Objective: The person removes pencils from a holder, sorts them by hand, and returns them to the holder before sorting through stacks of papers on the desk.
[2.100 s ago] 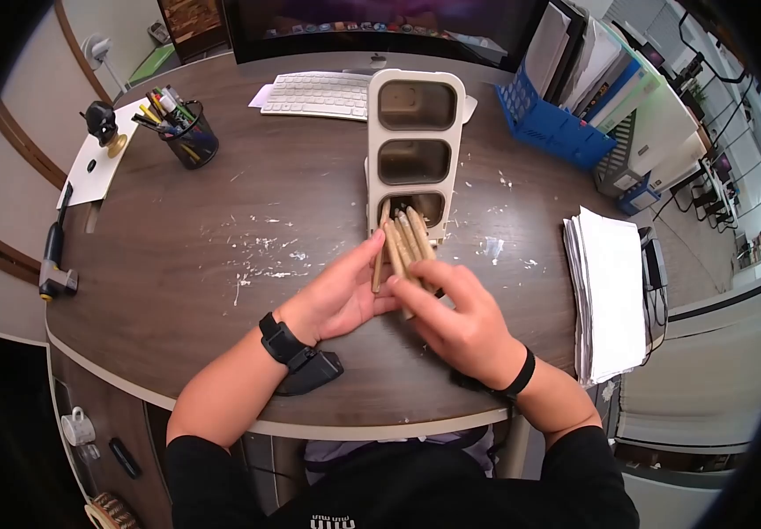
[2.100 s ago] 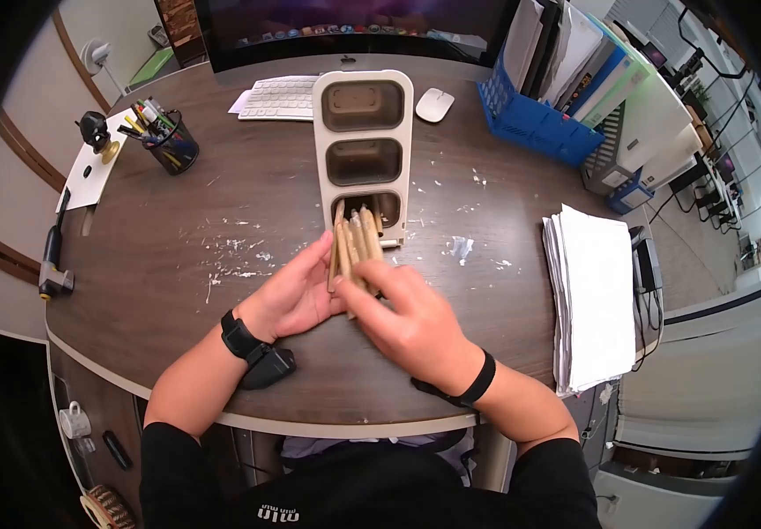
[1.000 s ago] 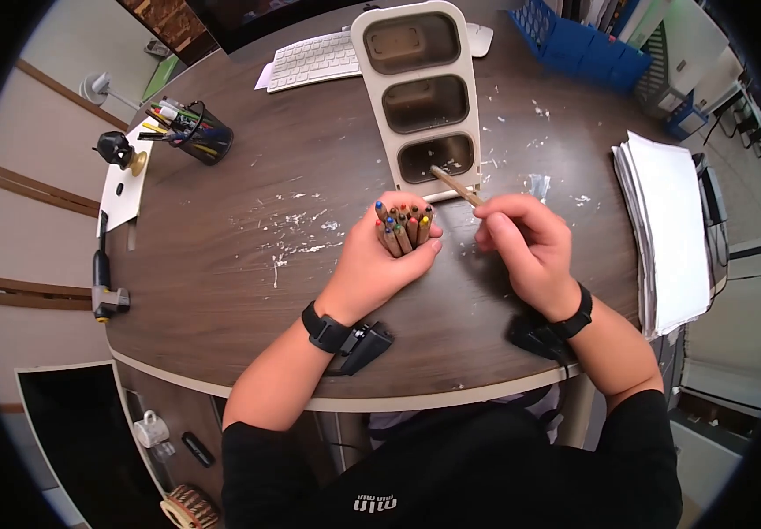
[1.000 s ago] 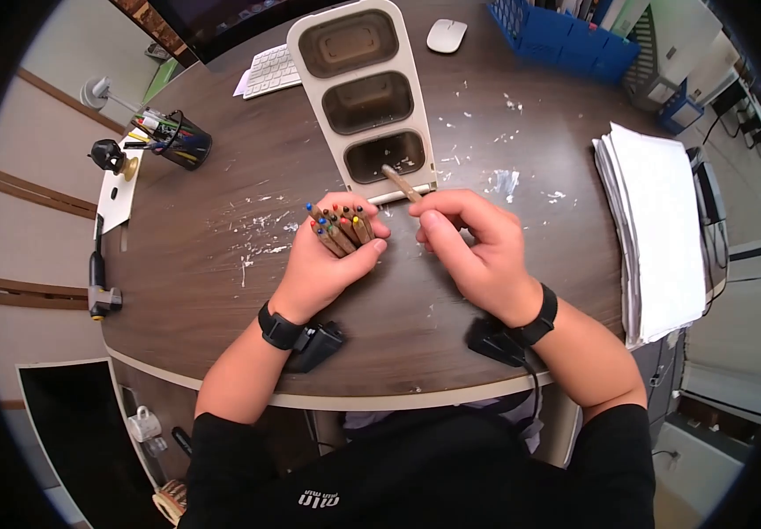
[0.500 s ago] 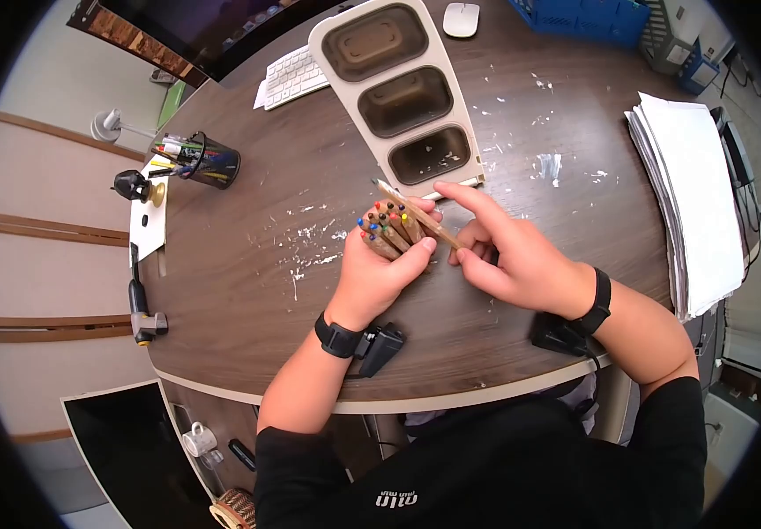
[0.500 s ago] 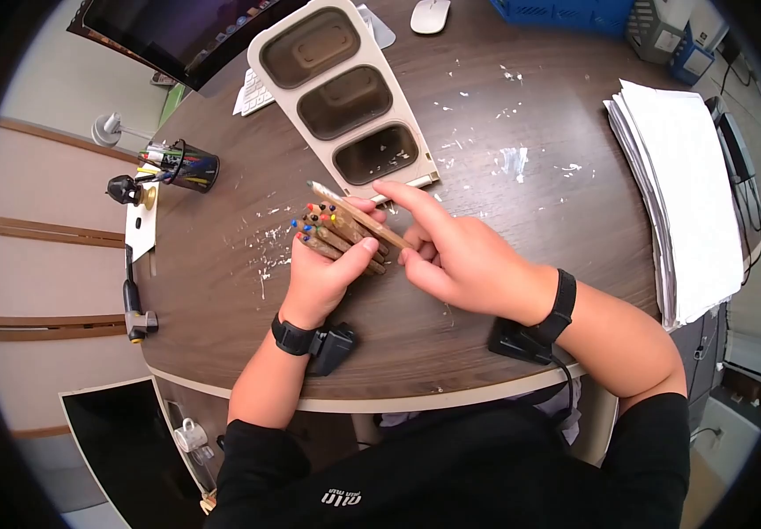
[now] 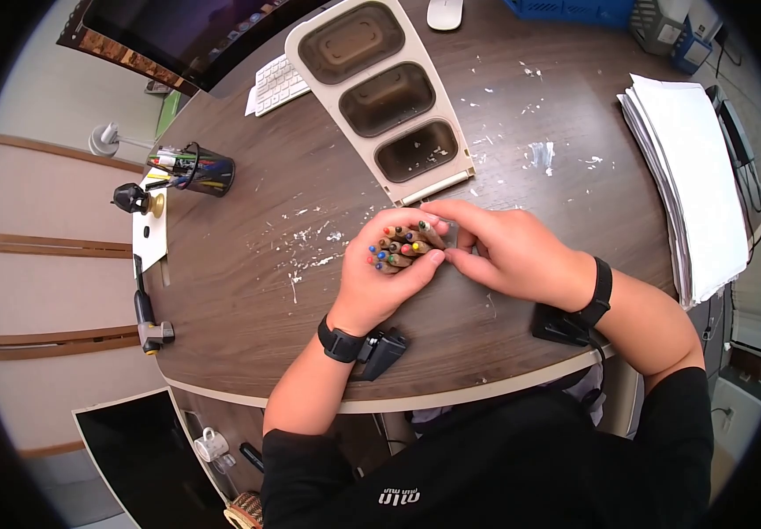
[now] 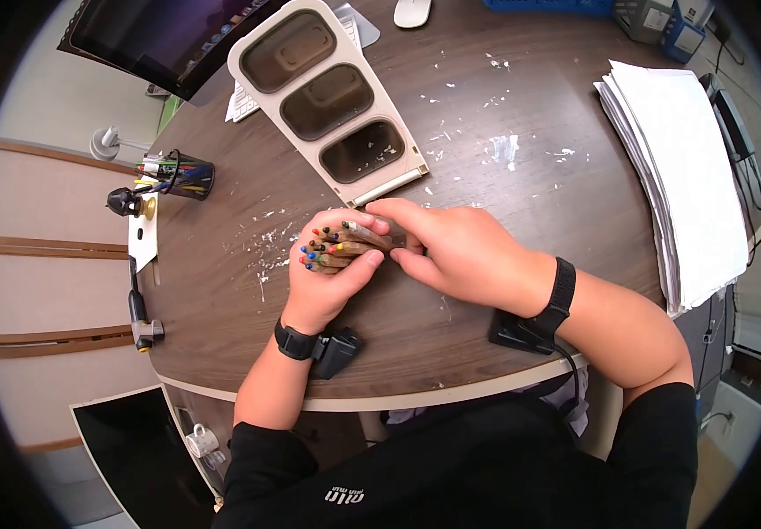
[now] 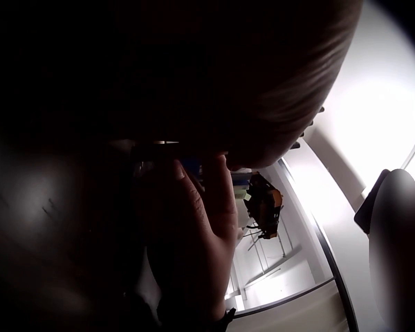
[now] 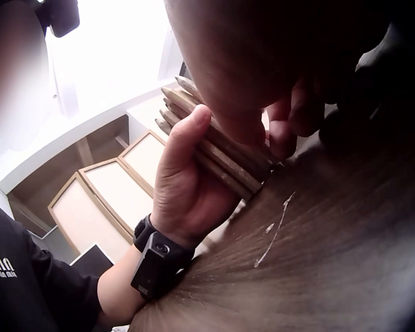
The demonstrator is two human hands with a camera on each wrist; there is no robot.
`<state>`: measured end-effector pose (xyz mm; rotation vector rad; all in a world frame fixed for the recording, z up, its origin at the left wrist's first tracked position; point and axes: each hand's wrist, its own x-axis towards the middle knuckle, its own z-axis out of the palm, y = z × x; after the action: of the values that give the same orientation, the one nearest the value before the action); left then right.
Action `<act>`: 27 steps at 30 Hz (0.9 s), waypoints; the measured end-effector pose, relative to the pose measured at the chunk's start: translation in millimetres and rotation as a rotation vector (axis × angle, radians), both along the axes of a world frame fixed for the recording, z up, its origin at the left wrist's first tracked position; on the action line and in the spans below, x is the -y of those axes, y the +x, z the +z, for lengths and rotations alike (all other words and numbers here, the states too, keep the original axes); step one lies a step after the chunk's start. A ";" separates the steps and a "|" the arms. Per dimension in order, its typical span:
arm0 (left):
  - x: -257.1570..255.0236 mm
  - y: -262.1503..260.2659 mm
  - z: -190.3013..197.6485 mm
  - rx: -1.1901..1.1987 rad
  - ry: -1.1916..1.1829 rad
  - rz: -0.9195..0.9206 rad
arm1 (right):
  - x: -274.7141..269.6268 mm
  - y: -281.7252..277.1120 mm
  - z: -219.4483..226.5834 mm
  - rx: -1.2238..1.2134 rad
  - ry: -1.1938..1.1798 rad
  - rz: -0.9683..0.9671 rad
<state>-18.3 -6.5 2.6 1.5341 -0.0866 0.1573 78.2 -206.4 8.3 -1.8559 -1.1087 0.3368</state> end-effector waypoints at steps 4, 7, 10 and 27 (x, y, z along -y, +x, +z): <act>0.3 -0.1 0.4 -0.029 0.039 0.005 | 0.4 0.7 -0.9 -0.030 -0.011 0.013; -0.8 -0.1 -3.6 -0.093 0.037 0.009 | 0.0 1.1 2.7 -0.090 0.032 0.022; 1.2 -0.4 -1.8 -0.136 0.037 0.026 | -1.6 0.6 -0.7 -0.135 0.129 0.019; -2.2 -3.9 -1.8 -0.159 0.250 0.035 | 0.9 1.7 3.0 -0.048 0.274 0.033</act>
<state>-22.2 -4.3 0.9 1.7928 0.0490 0.0534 79.8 -207.3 11.3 -1.5820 -1.0961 0.2339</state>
